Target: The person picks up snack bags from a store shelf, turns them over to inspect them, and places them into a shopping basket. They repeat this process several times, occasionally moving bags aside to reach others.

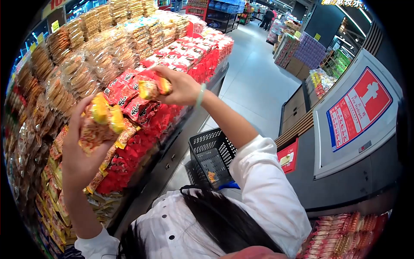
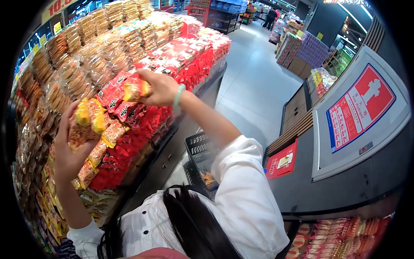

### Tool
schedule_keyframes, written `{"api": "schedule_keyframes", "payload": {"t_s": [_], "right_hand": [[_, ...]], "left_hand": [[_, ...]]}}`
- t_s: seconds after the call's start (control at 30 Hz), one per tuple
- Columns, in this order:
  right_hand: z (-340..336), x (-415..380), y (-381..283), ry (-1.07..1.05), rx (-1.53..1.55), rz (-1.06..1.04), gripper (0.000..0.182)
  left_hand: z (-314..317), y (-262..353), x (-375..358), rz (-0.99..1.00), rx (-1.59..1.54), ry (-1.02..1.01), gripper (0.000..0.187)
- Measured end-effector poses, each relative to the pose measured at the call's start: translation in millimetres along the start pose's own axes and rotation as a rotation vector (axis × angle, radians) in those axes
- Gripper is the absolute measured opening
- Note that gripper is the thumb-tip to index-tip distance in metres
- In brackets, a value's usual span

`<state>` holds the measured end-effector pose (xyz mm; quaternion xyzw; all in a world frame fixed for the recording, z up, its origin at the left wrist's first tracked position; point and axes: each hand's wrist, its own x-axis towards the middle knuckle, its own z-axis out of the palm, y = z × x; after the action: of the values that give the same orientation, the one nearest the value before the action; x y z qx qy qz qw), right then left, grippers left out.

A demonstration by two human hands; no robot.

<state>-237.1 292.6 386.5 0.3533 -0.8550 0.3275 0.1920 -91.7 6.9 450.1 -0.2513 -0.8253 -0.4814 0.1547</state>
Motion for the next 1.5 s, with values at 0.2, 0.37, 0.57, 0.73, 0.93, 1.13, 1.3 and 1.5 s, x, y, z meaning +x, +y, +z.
{"api": "schedule_keyframes", "payload": {"t_s": [0.2, 0.37, 0.57, 0.73, 0.93, 1.13, 1.3, 1.5], "right_hand": [[-26.6, -108.5, 47.8, -0.070, 0.078, 0.497, 0.078], [8.3, -224.2, 131.4, 0.028, 0.240, 0.744, 0.075], [81.7, -359.4, 223.9, 0.018, 0.098, 1.153, 0.078], [99.7, -401.7, 202.5, -0.132, 0.249, 1.563, 0.077], [173.0, -484.7, 228.6, -0.364, 0.029, 1.704, 0.081], [210.7, -528.2, 231.5, -0.493, 0.113, 1.741, 0.080], [224.4, -543.2, 239.0, -0.611, 0.204, 1.774, 0.096], [243.6, -558.3, 256.1, -0.679, 0.239, 1.837, 0.102]], "left_hand": [[104.1, -4.2, 27.8, 0.211, -0.032, -0.188, 0.075], [213.8, -48.8, 41.4, -0.006, -0.027, -0.436, 0.076], [352.6, -135.8, 27.8, -0.326, 0.050, -0.665, 0.083], [452.8, -201.7, -12.9, -0.485, 0.009, -0.771, 0.076], [545.8, -275.3, -69.9, -0.629, 0.122, -0.973, 0.078], [598.1, -298.2, -94.4, -0.752, 0.233, -1.108, 0.077], [627.6, -316.6, -114.0, -0.765, 0.330, -1.175, 0.079], [637.0, -337.7, -125.3, -0.842, 0.380, -1.237, 0.088]]}}
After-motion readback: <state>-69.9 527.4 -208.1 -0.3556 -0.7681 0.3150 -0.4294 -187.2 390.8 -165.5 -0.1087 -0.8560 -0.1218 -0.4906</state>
